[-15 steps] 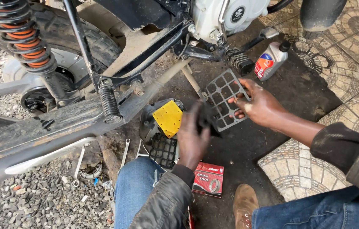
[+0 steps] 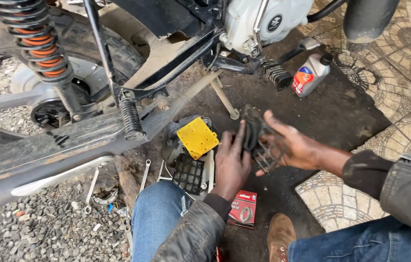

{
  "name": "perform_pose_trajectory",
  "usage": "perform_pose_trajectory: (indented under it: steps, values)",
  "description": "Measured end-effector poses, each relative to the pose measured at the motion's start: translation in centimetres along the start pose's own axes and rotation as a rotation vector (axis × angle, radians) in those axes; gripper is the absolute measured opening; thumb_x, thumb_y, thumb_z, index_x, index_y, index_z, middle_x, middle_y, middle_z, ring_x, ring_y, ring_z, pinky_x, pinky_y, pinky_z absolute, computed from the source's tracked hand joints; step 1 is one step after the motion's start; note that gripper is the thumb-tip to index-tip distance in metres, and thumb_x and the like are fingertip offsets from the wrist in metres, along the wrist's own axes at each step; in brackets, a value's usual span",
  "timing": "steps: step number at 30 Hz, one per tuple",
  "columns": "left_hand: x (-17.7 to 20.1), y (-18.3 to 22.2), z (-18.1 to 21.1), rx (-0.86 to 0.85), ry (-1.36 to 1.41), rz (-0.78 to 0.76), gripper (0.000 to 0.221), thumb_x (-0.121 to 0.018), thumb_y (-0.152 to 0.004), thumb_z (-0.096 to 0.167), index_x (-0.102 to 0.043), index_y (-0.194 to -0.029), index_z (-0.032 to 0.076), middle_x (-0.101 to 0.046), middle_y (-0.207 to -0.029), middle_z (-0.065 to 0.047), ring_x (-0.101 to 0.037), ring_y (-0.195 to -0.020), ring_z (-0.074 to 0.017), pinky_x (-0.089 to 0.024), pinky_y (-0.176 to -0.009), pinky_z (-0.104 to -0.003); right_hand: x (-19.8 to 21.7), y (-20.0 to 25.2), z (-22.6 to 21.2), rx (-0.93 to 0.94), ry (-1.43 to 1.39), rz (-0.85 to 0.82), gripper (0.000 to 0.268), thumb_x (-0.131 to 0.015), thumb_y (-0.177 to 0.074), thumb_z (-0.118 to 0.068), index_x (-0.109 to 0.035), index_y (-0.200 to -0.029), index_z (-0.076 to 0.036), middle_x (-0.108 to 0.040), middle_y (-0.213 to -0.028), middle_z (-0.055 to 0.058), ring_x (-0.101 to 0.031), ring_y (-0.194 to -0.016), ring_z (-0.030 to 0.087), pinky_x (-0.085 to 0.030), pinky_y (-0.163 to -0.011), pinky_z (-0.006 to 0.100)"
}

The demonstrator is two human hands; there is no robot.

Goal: Removing, inspecting, and reassembling a motorcycle foam air filter and its plastic frame.

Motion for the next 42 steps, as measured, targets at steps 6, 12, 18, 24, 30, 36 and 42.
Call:
perform_pose_trajectory:
  steps: [6, 12, 18, 24, 30, 36, 42]
  values:
    - [-0.5, 0.3, 4.6, -0.152, -0.027, -0.077, 0.067, -0.064, -0.083, 0.004, -0.055, -0.148, 0.019, -0.063, -0.112, -0.012, -0.067, -0.104, -0.0399, -0.058, -0.088, -0.048, -2.7, 2.5, -2.2, 0.047, -0.039, -0.035, 0.067, -0.058, -0.093, -0.065, -0.063, -0.095, 0.002, -0.058, -0.078, 0.012, -0.070, -0.072, 0.035, -0.061, -0.058, 0.051]
    - [0.1, 0.0, 4.8, -0.323, -0.008, 0.003, 0.032, -0.066, -0.087, 0.005, -0.075, -0.115, 0.018, -0.066, -0.101, -0.003, -0.073, -0.095, -0.0296, -0.061, -0.080, -0.039, 0.9, 0.2, 1.0, -0.009, -0.098, 0.068, 0.059, -0.068, -0.090, -0.059, -0.062, -0.106, -0.003, -0.067, -0.090, 0.013, -0.071, -0.080, 0.031, -0.062, -0.067, 0.042]
    - [3.4, -2.2, -0.9, -0.188, -0.220, 0.135, 0.023, -0.067, -0.085, 0.005, -0.075, -0.104, 0.015, -0.064, -0.094, -0.004, -0.071, -0.083, -0.0312, -0.060, -0.072, -0.041, -2.0, 0.6, 0.6, -0.205, 0.031, -0.195, 0.085, -0.046, -0.086, -0.069, -0.050, -0.132, 0.001, -0.064, -0.131, 0.032, -0.067, -0.099, 0.057, -0.054, -0.068, 0.072]
    - [2.5, -1.3, 5.4, -0.119, 0.073, 0.113, 0.029, -0.067, -0.086, 0.002, -0.075, -0.114, 0.009, -0.068, -0.093, -0.013, -0.072, -0.079, -0.0406, -0.060, -0.065, -0.047, -0.6, -2.0, -0.3, -0.038, -0.056, -0.094, 0.075, -0.056, -0.090, -0.062, -0.061, -0.116, 0.007, -0.065, -0.098, 0.029, -0.069, -0.074, 0.049, -0.058, -0.059, 0.067]
    - [0.8, -0.2, 5.7, -0.179, 0.093, 0.071, 0.026, -0.069, -0.089, 0.007, -0.076, -0.114, 0.014, -0.070, -0.097, -0.006, -0.074, -0.082, -0.0342, -0.062, -0.067, -0.042, 0.3, -1.3, -1.3, 0.141, -0.196, 0.087, 0.035, -0.070, -0.093, -0.045, -0.066, -0.097, -0.011, -0.071, -0.094, 0.016, -0.071, -0.071, 0.035, -0.063, -0.063, 0.051]
    - [0.1, -0.6, 0.8, -0.217, -0.063, 0.035, 0.030, -0.065, -0.092, 0.007, -0.075, -0.118, 0.017, -0.067, -0.100, -0.009, -0.072, -0.087, -0.0372, -0.062, -0.072, -0.045, 0.9, -0.6, -2.6, 0.089, -0.148, -0.012, 0.036, -0.064, -0.096, -0.049, -0.062, -0.103, -0.014, -0.071, -0.089, 0.015, -0.074, -0.070, 0.039, -0.063, -0.056, 0.059]
    - [4.8, -2.3, -3.1, 0.184, 0.205, 0.222, 0.040, -0.060, -0.088, -0.001, -0.070, -0.126, 0.008, -0.065, -0.101, -0.019, -0.067, -0.096, -0.0475, -0.058, -0.078, -0.051, -0.7, -0.2, -4.1, 0.044, -0.052, -0.137, 0.060, -0.050, -0.093, -0.059, -0.059, -0.122, -0.008, -0.069, -0.101, 0.016, -0.073, -0.083, 0.036, -0.060, -0.071, 0.065]
Point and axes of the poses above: each hand's wrist, its own y-axis away from the middle knuckle, its own x-axis out of the back of the hand, z = x × y, the point moved 9 cm from there along -y, towards the middle knuckle
